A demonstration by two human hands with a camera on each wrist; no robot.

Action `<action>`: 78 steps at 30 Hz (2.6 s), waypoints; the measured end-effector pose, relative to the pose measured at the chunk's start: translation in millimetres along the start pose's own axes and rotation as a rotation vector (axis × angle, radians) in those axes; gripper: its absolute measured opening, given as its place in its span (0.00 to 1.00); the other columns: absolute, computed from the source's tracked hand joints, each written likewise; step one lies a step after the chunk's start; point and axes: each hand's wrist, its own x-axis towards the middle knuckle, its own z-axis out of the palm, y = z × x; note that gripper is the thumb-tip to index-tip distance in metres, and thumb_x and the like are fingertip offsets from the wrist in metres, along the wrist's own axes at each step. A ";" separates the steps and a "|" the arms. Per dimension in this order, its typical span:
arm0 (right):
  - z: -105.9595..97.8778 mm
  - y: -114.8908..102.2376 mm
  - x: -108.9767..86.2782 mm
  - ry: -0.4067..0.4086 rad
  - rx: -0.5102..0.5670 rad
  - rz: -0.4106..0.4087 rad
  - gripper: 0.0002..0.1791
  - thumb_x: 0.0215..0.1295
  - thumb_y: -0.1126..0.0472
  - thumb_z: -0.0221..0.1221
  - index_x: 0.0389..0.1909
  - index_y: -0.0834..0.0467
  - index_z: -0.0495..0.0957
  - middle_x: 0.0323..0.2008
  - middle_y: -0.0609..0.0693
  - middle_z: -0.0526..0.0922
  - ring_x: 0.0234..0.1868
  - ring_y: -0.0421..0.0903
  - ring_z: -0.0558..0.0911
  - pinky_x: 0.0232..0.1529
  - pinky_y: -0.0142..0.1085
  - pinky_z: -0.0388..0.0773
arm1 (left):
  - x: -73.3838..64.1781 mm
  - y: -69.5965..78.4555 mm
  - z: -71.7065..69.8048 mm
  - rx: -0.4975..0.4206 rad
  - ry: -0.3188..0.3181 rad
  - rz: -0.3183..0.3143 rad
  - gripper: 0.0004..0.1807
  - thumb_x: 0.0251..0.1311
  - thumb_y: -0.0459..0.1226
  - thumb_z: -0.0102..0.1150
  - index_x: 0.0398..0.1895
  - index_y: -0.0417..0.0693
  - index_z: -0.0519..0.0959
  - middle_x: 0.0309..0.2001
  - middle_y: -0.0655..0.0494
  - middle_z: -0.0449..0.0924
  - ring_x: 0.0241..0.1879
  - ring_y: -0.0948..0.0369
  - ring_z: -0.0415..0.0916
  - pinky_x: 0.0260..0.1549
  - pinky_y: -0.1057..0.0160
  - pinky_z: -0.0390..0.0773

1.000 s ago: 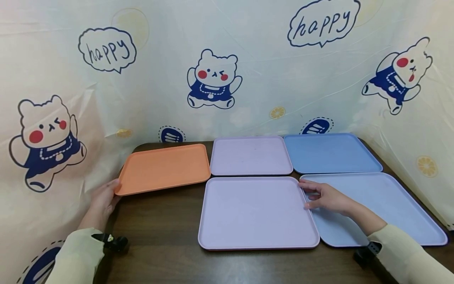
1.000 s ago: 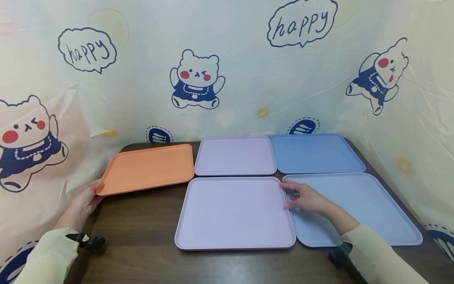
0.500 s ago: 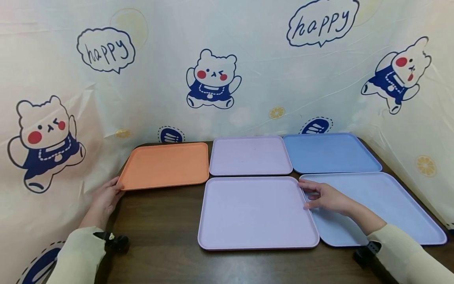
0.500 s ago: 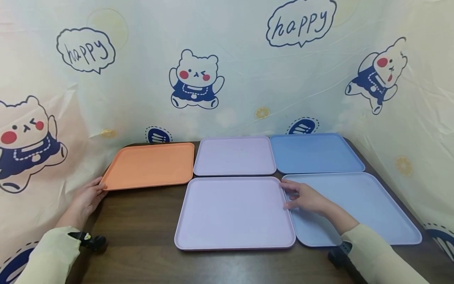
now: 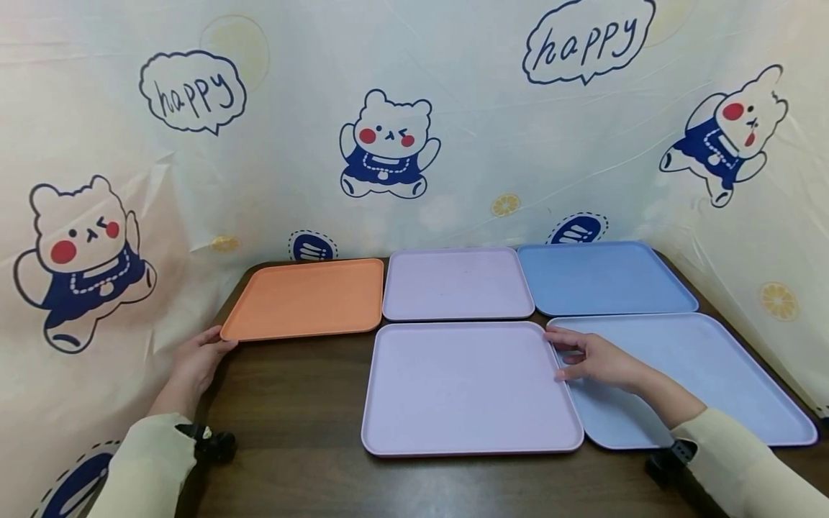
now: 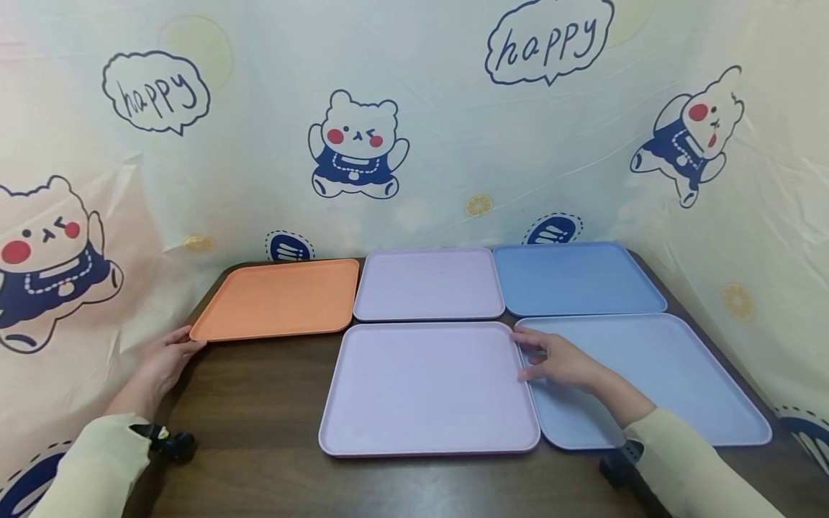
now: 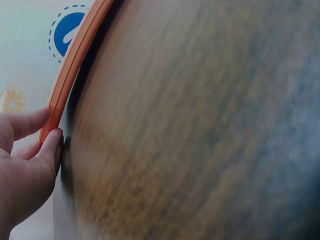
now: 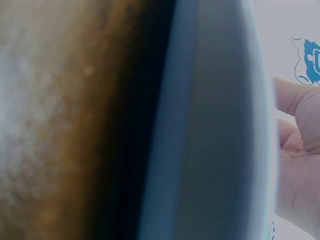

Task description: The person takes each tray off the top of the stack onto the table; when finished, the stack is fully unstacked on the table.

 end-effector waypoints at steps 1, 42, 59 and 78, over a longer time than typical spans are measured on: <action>0.0 -0.2 -0.1 0.000 0.000 -0.001 0.44 0.57 0.59 0.70 0.70 0.67 0.60 0.72 0.66 0.53 0.63 0.65 0.69 0.58 0.51 0.71 | 0.4 -0.3 0.0 0.046 0.013 0.008 0.41 0.63 0.27 0.57 0.76 0.40 0.48 0.74 0.41 0.46 0.67 0.62 0.58 0.41 0.80 0.72; 1.6 -1.3 -0.3 0.014 -0.011 0.002 0.43 0.56 0.59 0.70 0.70 0.67 0.61 0.72 0.66 0.54 0.63 0.65 0.70 0.58 0.50 0.71 | 16.9 2.7 15.9 0.443 0.174 0.129 0.31 0.64 0.31 0.57 0.69 0.31 0.62 0.66 0.32 0.62 0.63 0.41 0.61 0.61 0.45 0.64; 1.0 -1.6 -1.1 0.015 -0.005 0.007 0.43 0.56 0.60 0.70 0.70 0.67 0.61 0.72 0.67 0.54 0.63 0.65 0.69 0.57 0.50 0.71 | 7.7 6.6 17.3 0.414 0.163 0.105 0.32 0.66 0.36 0.57 0.70 0.35 0.62 0.67 0.34 0.63 0.61 0.43 0.63 0.59 0.46 0.66; 1.0 -1.4 -0.8 0.007 -0.005 0.017 0.44 0.56 0.58 0.70 0.70 0.66 0.60 0.72 0.66 0.53 0.63 0.65 0.69 0.58 0.50 0.71 | -27.7 14.2 55.1 0.390 0.006 0.273 0.29 0.66 0.40 0.60 0.67 0.38 0.69 0.65 0.42 0.69 0.61 0.49 0.68 0.47 0.70 0.74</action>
